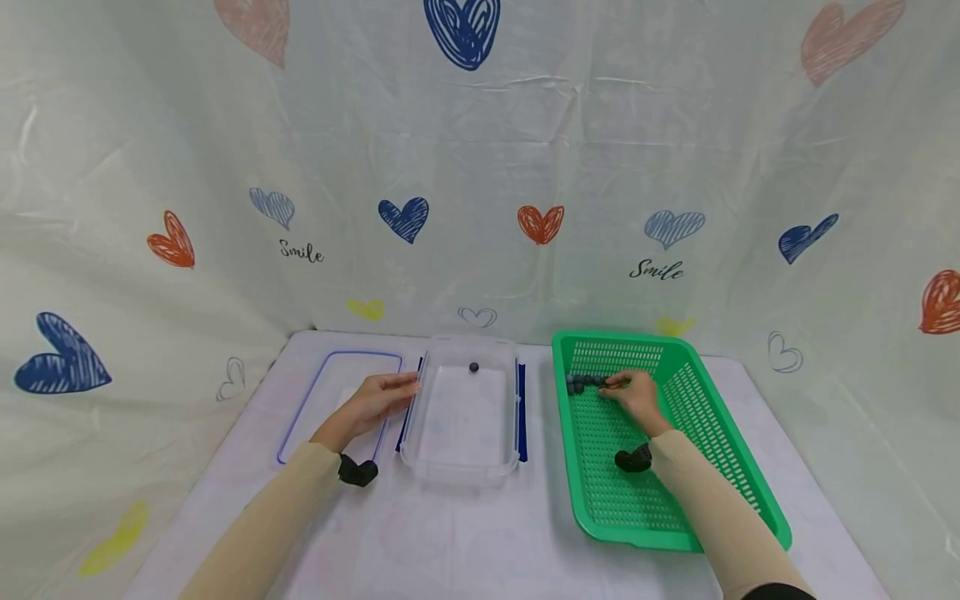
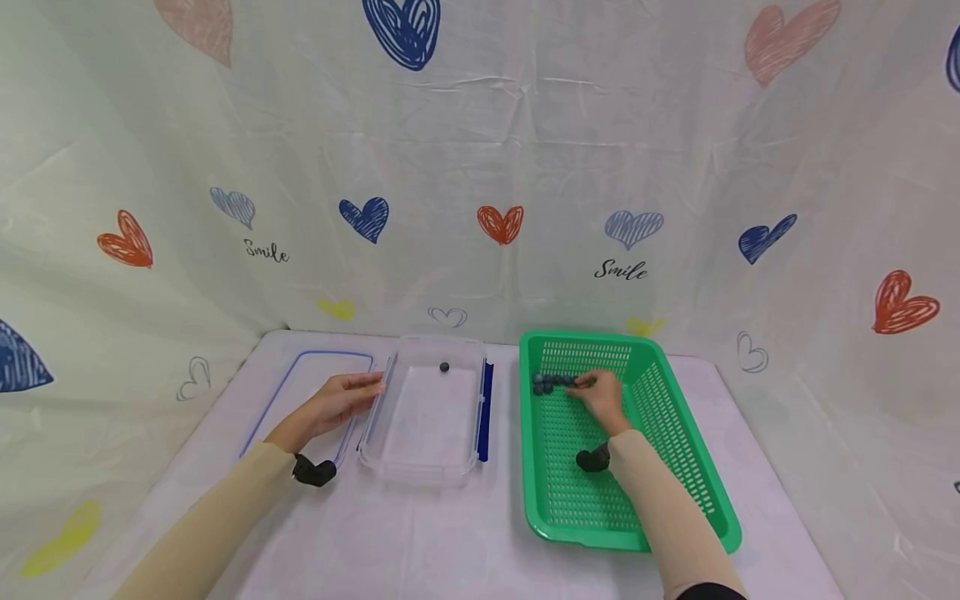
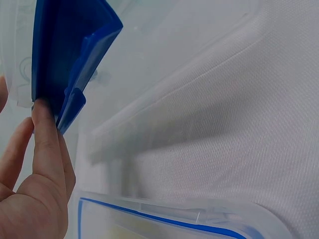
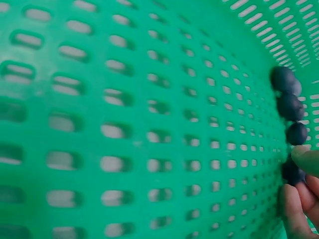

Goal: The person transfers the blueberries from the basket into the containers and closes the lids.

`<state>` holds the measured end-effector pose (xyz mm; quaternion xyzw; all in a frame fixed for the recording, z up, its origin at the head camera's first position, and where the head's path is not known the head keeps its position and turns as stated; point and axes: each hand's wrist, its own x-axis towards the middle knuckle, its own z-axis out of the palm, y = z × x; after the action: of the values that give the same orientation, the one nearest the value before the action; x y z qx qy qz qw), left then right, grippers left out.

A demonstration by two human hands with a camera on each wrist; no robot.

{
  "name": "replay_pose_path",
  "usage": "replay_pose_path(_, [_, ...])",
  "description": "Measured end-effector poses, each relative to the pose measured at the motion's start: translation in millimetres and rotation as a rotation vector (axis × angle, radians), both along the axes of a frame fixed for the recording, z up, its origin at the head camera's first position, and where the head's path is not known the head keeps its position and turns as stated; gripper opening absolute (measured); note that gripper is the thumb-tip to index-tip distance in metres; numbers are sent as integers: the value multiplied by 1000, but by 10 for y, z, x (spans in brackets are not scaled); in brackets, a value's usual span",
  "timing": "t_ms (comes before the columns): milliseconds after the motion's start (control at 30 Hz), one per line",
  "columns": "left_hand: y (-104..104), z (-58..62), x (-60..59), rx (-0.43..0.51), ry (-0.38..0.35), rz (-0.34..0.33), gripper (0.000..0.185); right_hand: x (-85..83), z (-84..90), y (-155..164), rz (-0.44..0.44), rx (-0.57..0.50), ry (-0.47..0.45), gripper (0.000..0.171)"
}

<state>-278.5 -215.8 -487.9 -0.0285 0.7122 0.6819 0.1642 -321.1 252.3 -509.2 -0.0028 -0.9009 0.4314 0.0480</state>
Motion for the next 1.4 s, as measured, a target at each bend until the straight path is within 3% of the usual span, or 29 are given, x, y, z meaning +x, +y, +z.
replay_pose_path(433, [14,7,2,1,-4,7,57,26,-60,-47,-13,23,63,19])
replay_pose_path(667, [8,-13,0,4,-3,16,56,7,-29,-51,-15,26,54,17])
replay_pose_path(1133, [-10,-16,-5,20,6,5,58,4,210,8,-74,-5,10,19])
replay_pose_path(1400, [6,-8,-2,24,1,20,56,8,421,17,-77,-146,-35,26])
